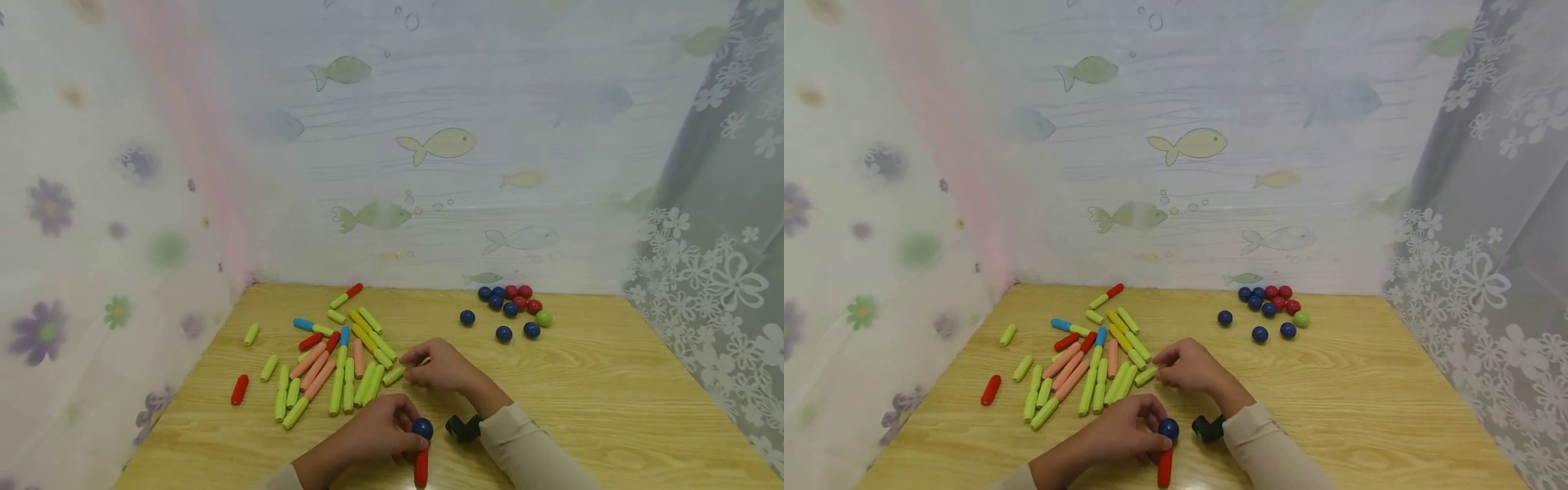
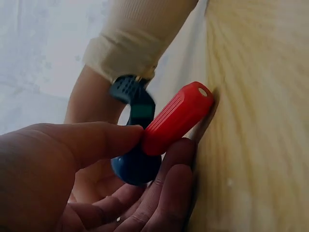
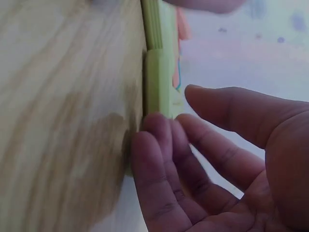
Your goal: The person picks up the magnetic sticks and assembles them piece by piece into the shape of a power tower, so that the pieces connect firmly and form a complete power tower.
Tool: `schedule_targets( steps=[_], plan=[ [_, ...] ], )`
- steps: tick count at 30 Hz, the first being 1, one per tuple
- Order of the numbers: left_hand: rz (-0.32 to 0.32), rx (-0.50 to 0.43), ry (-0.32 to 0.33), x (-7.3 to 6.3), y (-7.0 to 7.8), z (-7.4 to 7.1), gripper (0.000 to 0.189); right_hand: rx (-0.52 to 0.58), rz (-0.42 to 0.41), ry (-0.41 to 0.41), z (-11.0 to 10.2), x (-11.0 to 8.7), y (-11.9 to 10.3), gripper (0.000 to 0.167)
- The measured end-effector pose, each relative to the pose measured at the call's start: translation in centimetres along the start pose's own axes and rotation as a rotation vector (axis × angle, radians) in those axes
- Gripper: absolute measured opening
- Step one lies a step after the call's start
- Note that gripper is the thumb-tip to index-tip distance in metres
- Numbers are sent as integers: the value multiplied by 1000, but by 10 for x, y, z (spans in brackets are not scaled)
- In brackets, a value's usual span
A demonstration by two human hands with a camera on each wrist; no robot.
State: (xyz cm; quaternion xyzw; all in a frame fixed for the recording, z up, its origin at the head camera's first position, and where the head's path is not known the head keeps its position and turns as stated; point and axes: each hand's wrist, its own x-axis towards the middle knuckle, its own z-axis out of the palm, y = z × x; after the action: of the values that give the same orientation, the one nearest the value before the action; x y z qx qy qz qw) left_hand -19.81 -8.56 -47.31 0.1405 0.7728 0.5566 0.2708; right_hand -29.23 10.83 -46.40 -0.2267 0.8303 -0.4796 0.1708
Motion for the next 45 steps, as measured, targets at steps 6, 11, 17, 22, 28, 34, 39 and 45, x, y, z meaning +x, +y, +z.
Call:
schedule_targets(
  steps=[6, 11, 17, 22, 28, 34, 39, 45],
  plan=[
    [31, -8, -29, -3, 3, 4, 26, -27, 17, -11, -5, 4, -1, 37],
    [31, 42, 31, -3, 2, 0, 21, 7, 19, -30, -6, -3, -1, 31],
    [42, 71, 131, 1, 0, -7, 28, 76, 44, -83, -6, -21, 0, 20],
    [53, 101, 165, 4, 1, -12, 34, 206, 62, -196, -3, -37, -1, 24],
    [85, 166, 206, 8, 6, -18, 40, 214, 44, -180, -4, -43, 0, 22],
    [133, 307, 294, 13, 11, -55, 32, 232, 75, -97, -11, -43, 12, 26],
    [72, 429, 538, 19, 10, -100, 17, 212, 105, -48, -19, -45, 20, 29],
    [-17, 526, 660, 20, 5, -129, 22, 273, 117, -44, -24, -44, 24, 33]
  ],
)
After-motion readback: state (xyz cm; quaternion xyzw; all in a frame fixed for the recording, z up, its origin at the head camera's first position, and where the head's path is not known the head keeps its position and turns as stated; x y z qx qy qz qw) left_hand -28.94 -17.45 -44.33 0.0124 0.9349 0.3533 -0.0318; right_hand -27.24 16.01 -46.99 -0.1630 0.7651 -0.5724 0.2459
